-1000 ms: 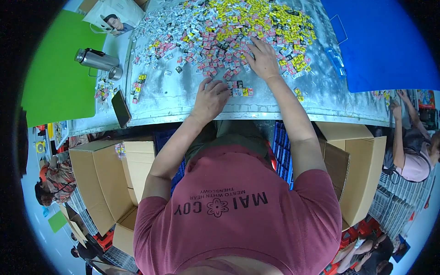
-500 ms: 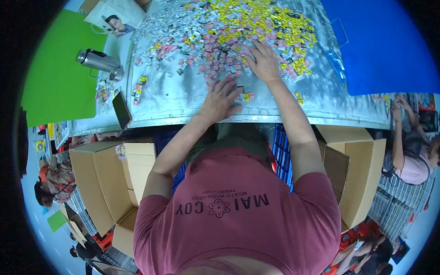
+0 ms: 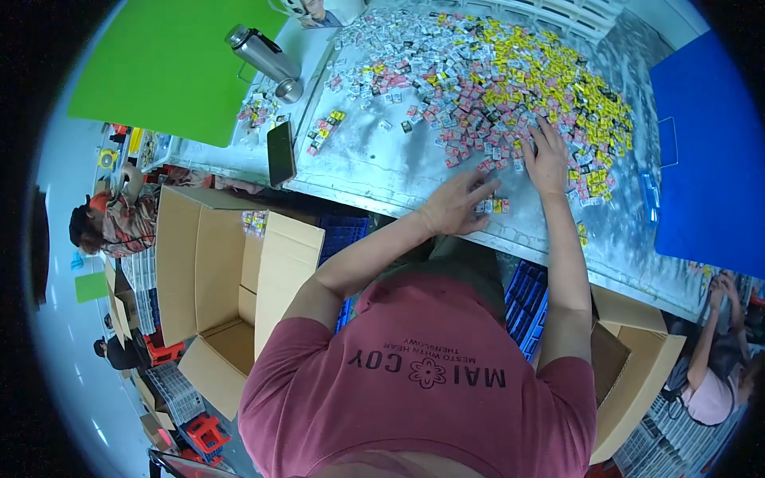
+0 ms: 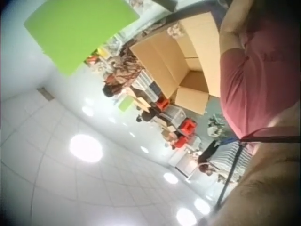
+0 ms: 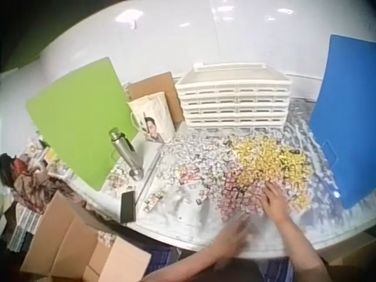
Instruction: Sorting and grouping small toy components on a metal workbench in a factory setting.
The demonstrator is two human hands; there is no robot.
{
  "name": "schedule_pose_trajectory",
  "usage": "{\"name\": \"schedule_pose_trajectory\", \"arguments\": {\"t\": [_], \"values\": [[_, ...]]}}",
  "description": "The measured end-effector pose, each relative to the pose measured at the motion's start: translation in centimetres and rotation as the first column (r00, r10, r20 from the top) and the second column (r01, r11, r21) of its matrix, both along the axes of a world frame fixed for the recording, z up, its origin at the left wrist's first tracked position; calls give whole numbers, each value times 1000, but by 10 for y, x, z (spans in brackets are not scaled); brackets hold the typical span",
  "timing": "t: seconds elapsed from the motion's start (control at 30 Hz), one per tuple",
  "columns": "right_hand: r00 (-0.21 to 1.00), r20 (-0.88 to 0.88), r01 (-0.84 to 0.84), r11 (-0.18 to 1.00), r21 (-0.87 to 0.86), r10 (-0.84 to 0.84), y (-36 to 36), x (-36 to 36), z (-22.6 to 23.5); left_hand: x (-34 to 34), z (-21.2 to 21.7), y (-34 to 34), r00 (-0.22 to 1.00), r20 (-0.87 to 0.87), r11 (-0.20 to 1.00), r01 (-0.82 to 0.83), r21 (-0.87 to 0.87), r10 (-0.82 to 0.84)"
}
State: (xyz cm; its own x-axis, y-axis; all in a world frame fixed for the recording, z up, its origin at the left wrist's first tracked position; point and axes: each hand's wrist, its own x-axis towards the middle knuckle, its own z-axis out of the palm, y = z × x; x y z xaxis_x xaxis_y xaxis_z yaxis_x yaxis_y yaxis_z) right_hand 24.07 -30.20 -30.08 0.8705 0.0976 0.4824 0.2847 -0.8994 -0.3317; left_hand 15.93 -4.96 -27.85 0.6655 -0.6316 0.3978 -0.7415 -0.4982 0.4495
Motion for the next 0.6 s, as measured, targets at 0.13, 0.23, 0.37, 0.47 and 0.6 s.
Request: {"name": "schedule_pose_trajectory", "arguments": {"t": [0.13,0.23,0.37,0.47,0.6], "values": [[1000,-23,11,1000,5,-11,0,0,0,10,11,26,994,-86,979,-89,-183,75],[999,-25,21,1000,1,-21,1,1,1,31,31,66,954,-86,925,-299,-236,287],[999,-16,35,999,-9,-35,-2,0,0,66,53,149,812,33,807,-572,-149,582],[999,-21,27,1000,4,-26,1,-1,1,79,51,210,676,2,669,-729,-142,737],[999,-23,34,999,-20,-35,1,0,3,90,25,260,582,16,582,-812,-31,813]]}}
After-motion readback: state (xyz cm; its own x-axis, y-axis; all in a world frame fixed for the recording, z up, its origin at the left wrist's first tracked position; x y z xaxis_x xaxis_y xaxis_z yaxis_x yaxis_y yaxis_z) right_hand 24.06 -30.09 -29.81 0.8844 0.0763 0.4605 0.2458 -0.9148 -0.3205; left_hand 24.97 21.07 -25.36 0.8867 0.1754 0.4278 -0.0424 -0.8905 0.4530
